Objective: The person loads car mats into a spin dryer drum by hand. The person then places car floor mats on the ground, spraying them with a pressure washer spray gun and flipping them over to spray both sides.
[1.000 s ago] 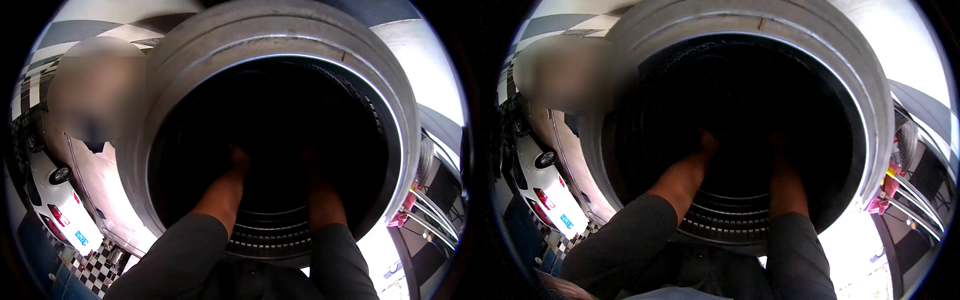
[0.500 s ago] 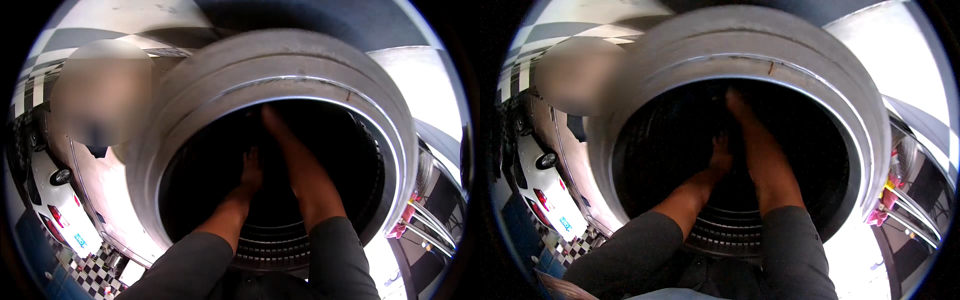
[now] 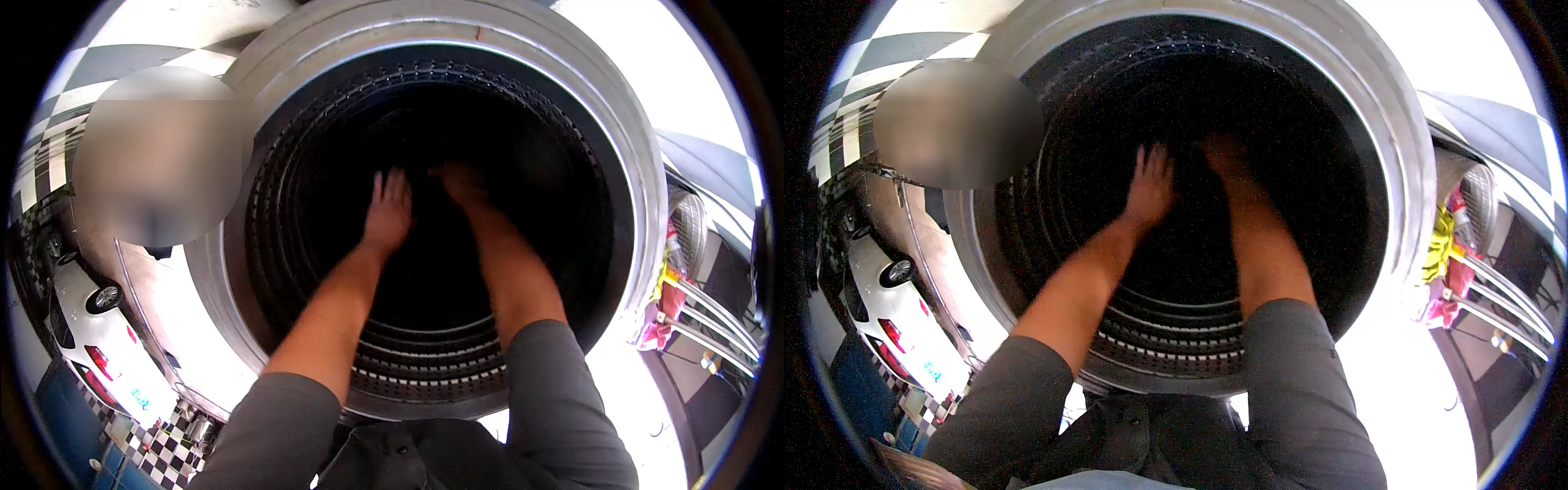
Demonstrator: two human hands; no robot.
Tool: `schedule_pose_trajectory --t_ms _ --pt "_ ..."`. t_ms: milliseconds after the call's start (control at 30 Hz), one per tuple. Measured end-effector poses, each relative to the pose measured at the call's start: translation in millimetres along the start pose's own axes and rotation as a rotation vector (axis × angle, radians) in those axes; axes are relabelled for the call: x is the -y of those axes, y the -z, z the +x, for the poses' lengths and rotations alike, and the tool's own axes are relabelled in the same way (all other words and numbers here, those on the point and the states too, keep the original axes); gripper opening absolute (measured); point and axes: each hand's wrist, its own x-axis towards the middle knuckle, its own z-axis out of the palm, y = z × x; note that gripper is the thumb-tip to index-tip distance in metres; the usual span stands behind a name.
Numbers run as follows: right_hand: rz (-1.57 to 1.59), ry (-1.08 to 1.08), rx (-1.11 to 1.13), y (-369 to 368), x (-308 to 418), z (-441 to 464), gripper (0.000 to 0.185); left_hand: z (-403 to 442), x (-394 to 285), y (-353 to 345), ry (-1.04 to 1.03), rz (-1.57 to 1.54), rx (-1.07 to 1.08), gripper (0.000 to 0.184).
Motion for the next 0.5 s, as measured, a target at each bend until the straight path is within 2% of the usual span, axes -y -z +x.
schedule_pose_trajectory --t_ms 67,133,167,233,267,300,333,367,400,467,500 --pt "-0.047 0.002 -0.023 1 -35 -8 0.051 19 28 16 -0.004 0.063 -0.071 0.063" --pt "-0.001 -0.273 0.117 31 -42 -16 0.048 38 50 5 -0.129 0.085 -0.036 0.070" --pt "0.001 -0.281 0.124 22 -56 -10 0.048 38 52 -3 -0.137 0.080 -0.031 0.070" --pt "0.051 -0.336 -0.007 -27 -96 18 0.052 38 58 -16 -0.149 -0.134 -0.150 0.077" --pt "0.070 -0.357 -0.041 -56 -119 30 0.053 42 60 -20 -0.154 -0.141 -0.127 0.077" --pt "-0.056 -0.314 -0.059 -91 -146 40 0.052 47 63 -22 -0.162 -0.133 -0.016 0.079" --pt "-0.120 -0.287 -0.078 -95 -149 47 0.052 51 66 -25 -0.167 -0.122 0.083 0.082" --pt "-0.185 -0.261 -0.098 -96 -151 54 0.051 58 70 -26 -0.163 -0.116 0.074 0.082" --pt "-0.404 -0.313 0.076 -76 -132 52 0.047 62 72 -27 -0.198 -0.096 0.022 0.082" --pt "-0.625 -0.364 0.266 -35 -86 25 0.044 58 68 -29 -0.235 -0.085 -0.021 0.082" --pt "-0.248 -0.569 0.049 -13 -56 17 0.045 55 69 -28 -0.203 -0.134 0.006 0.082"
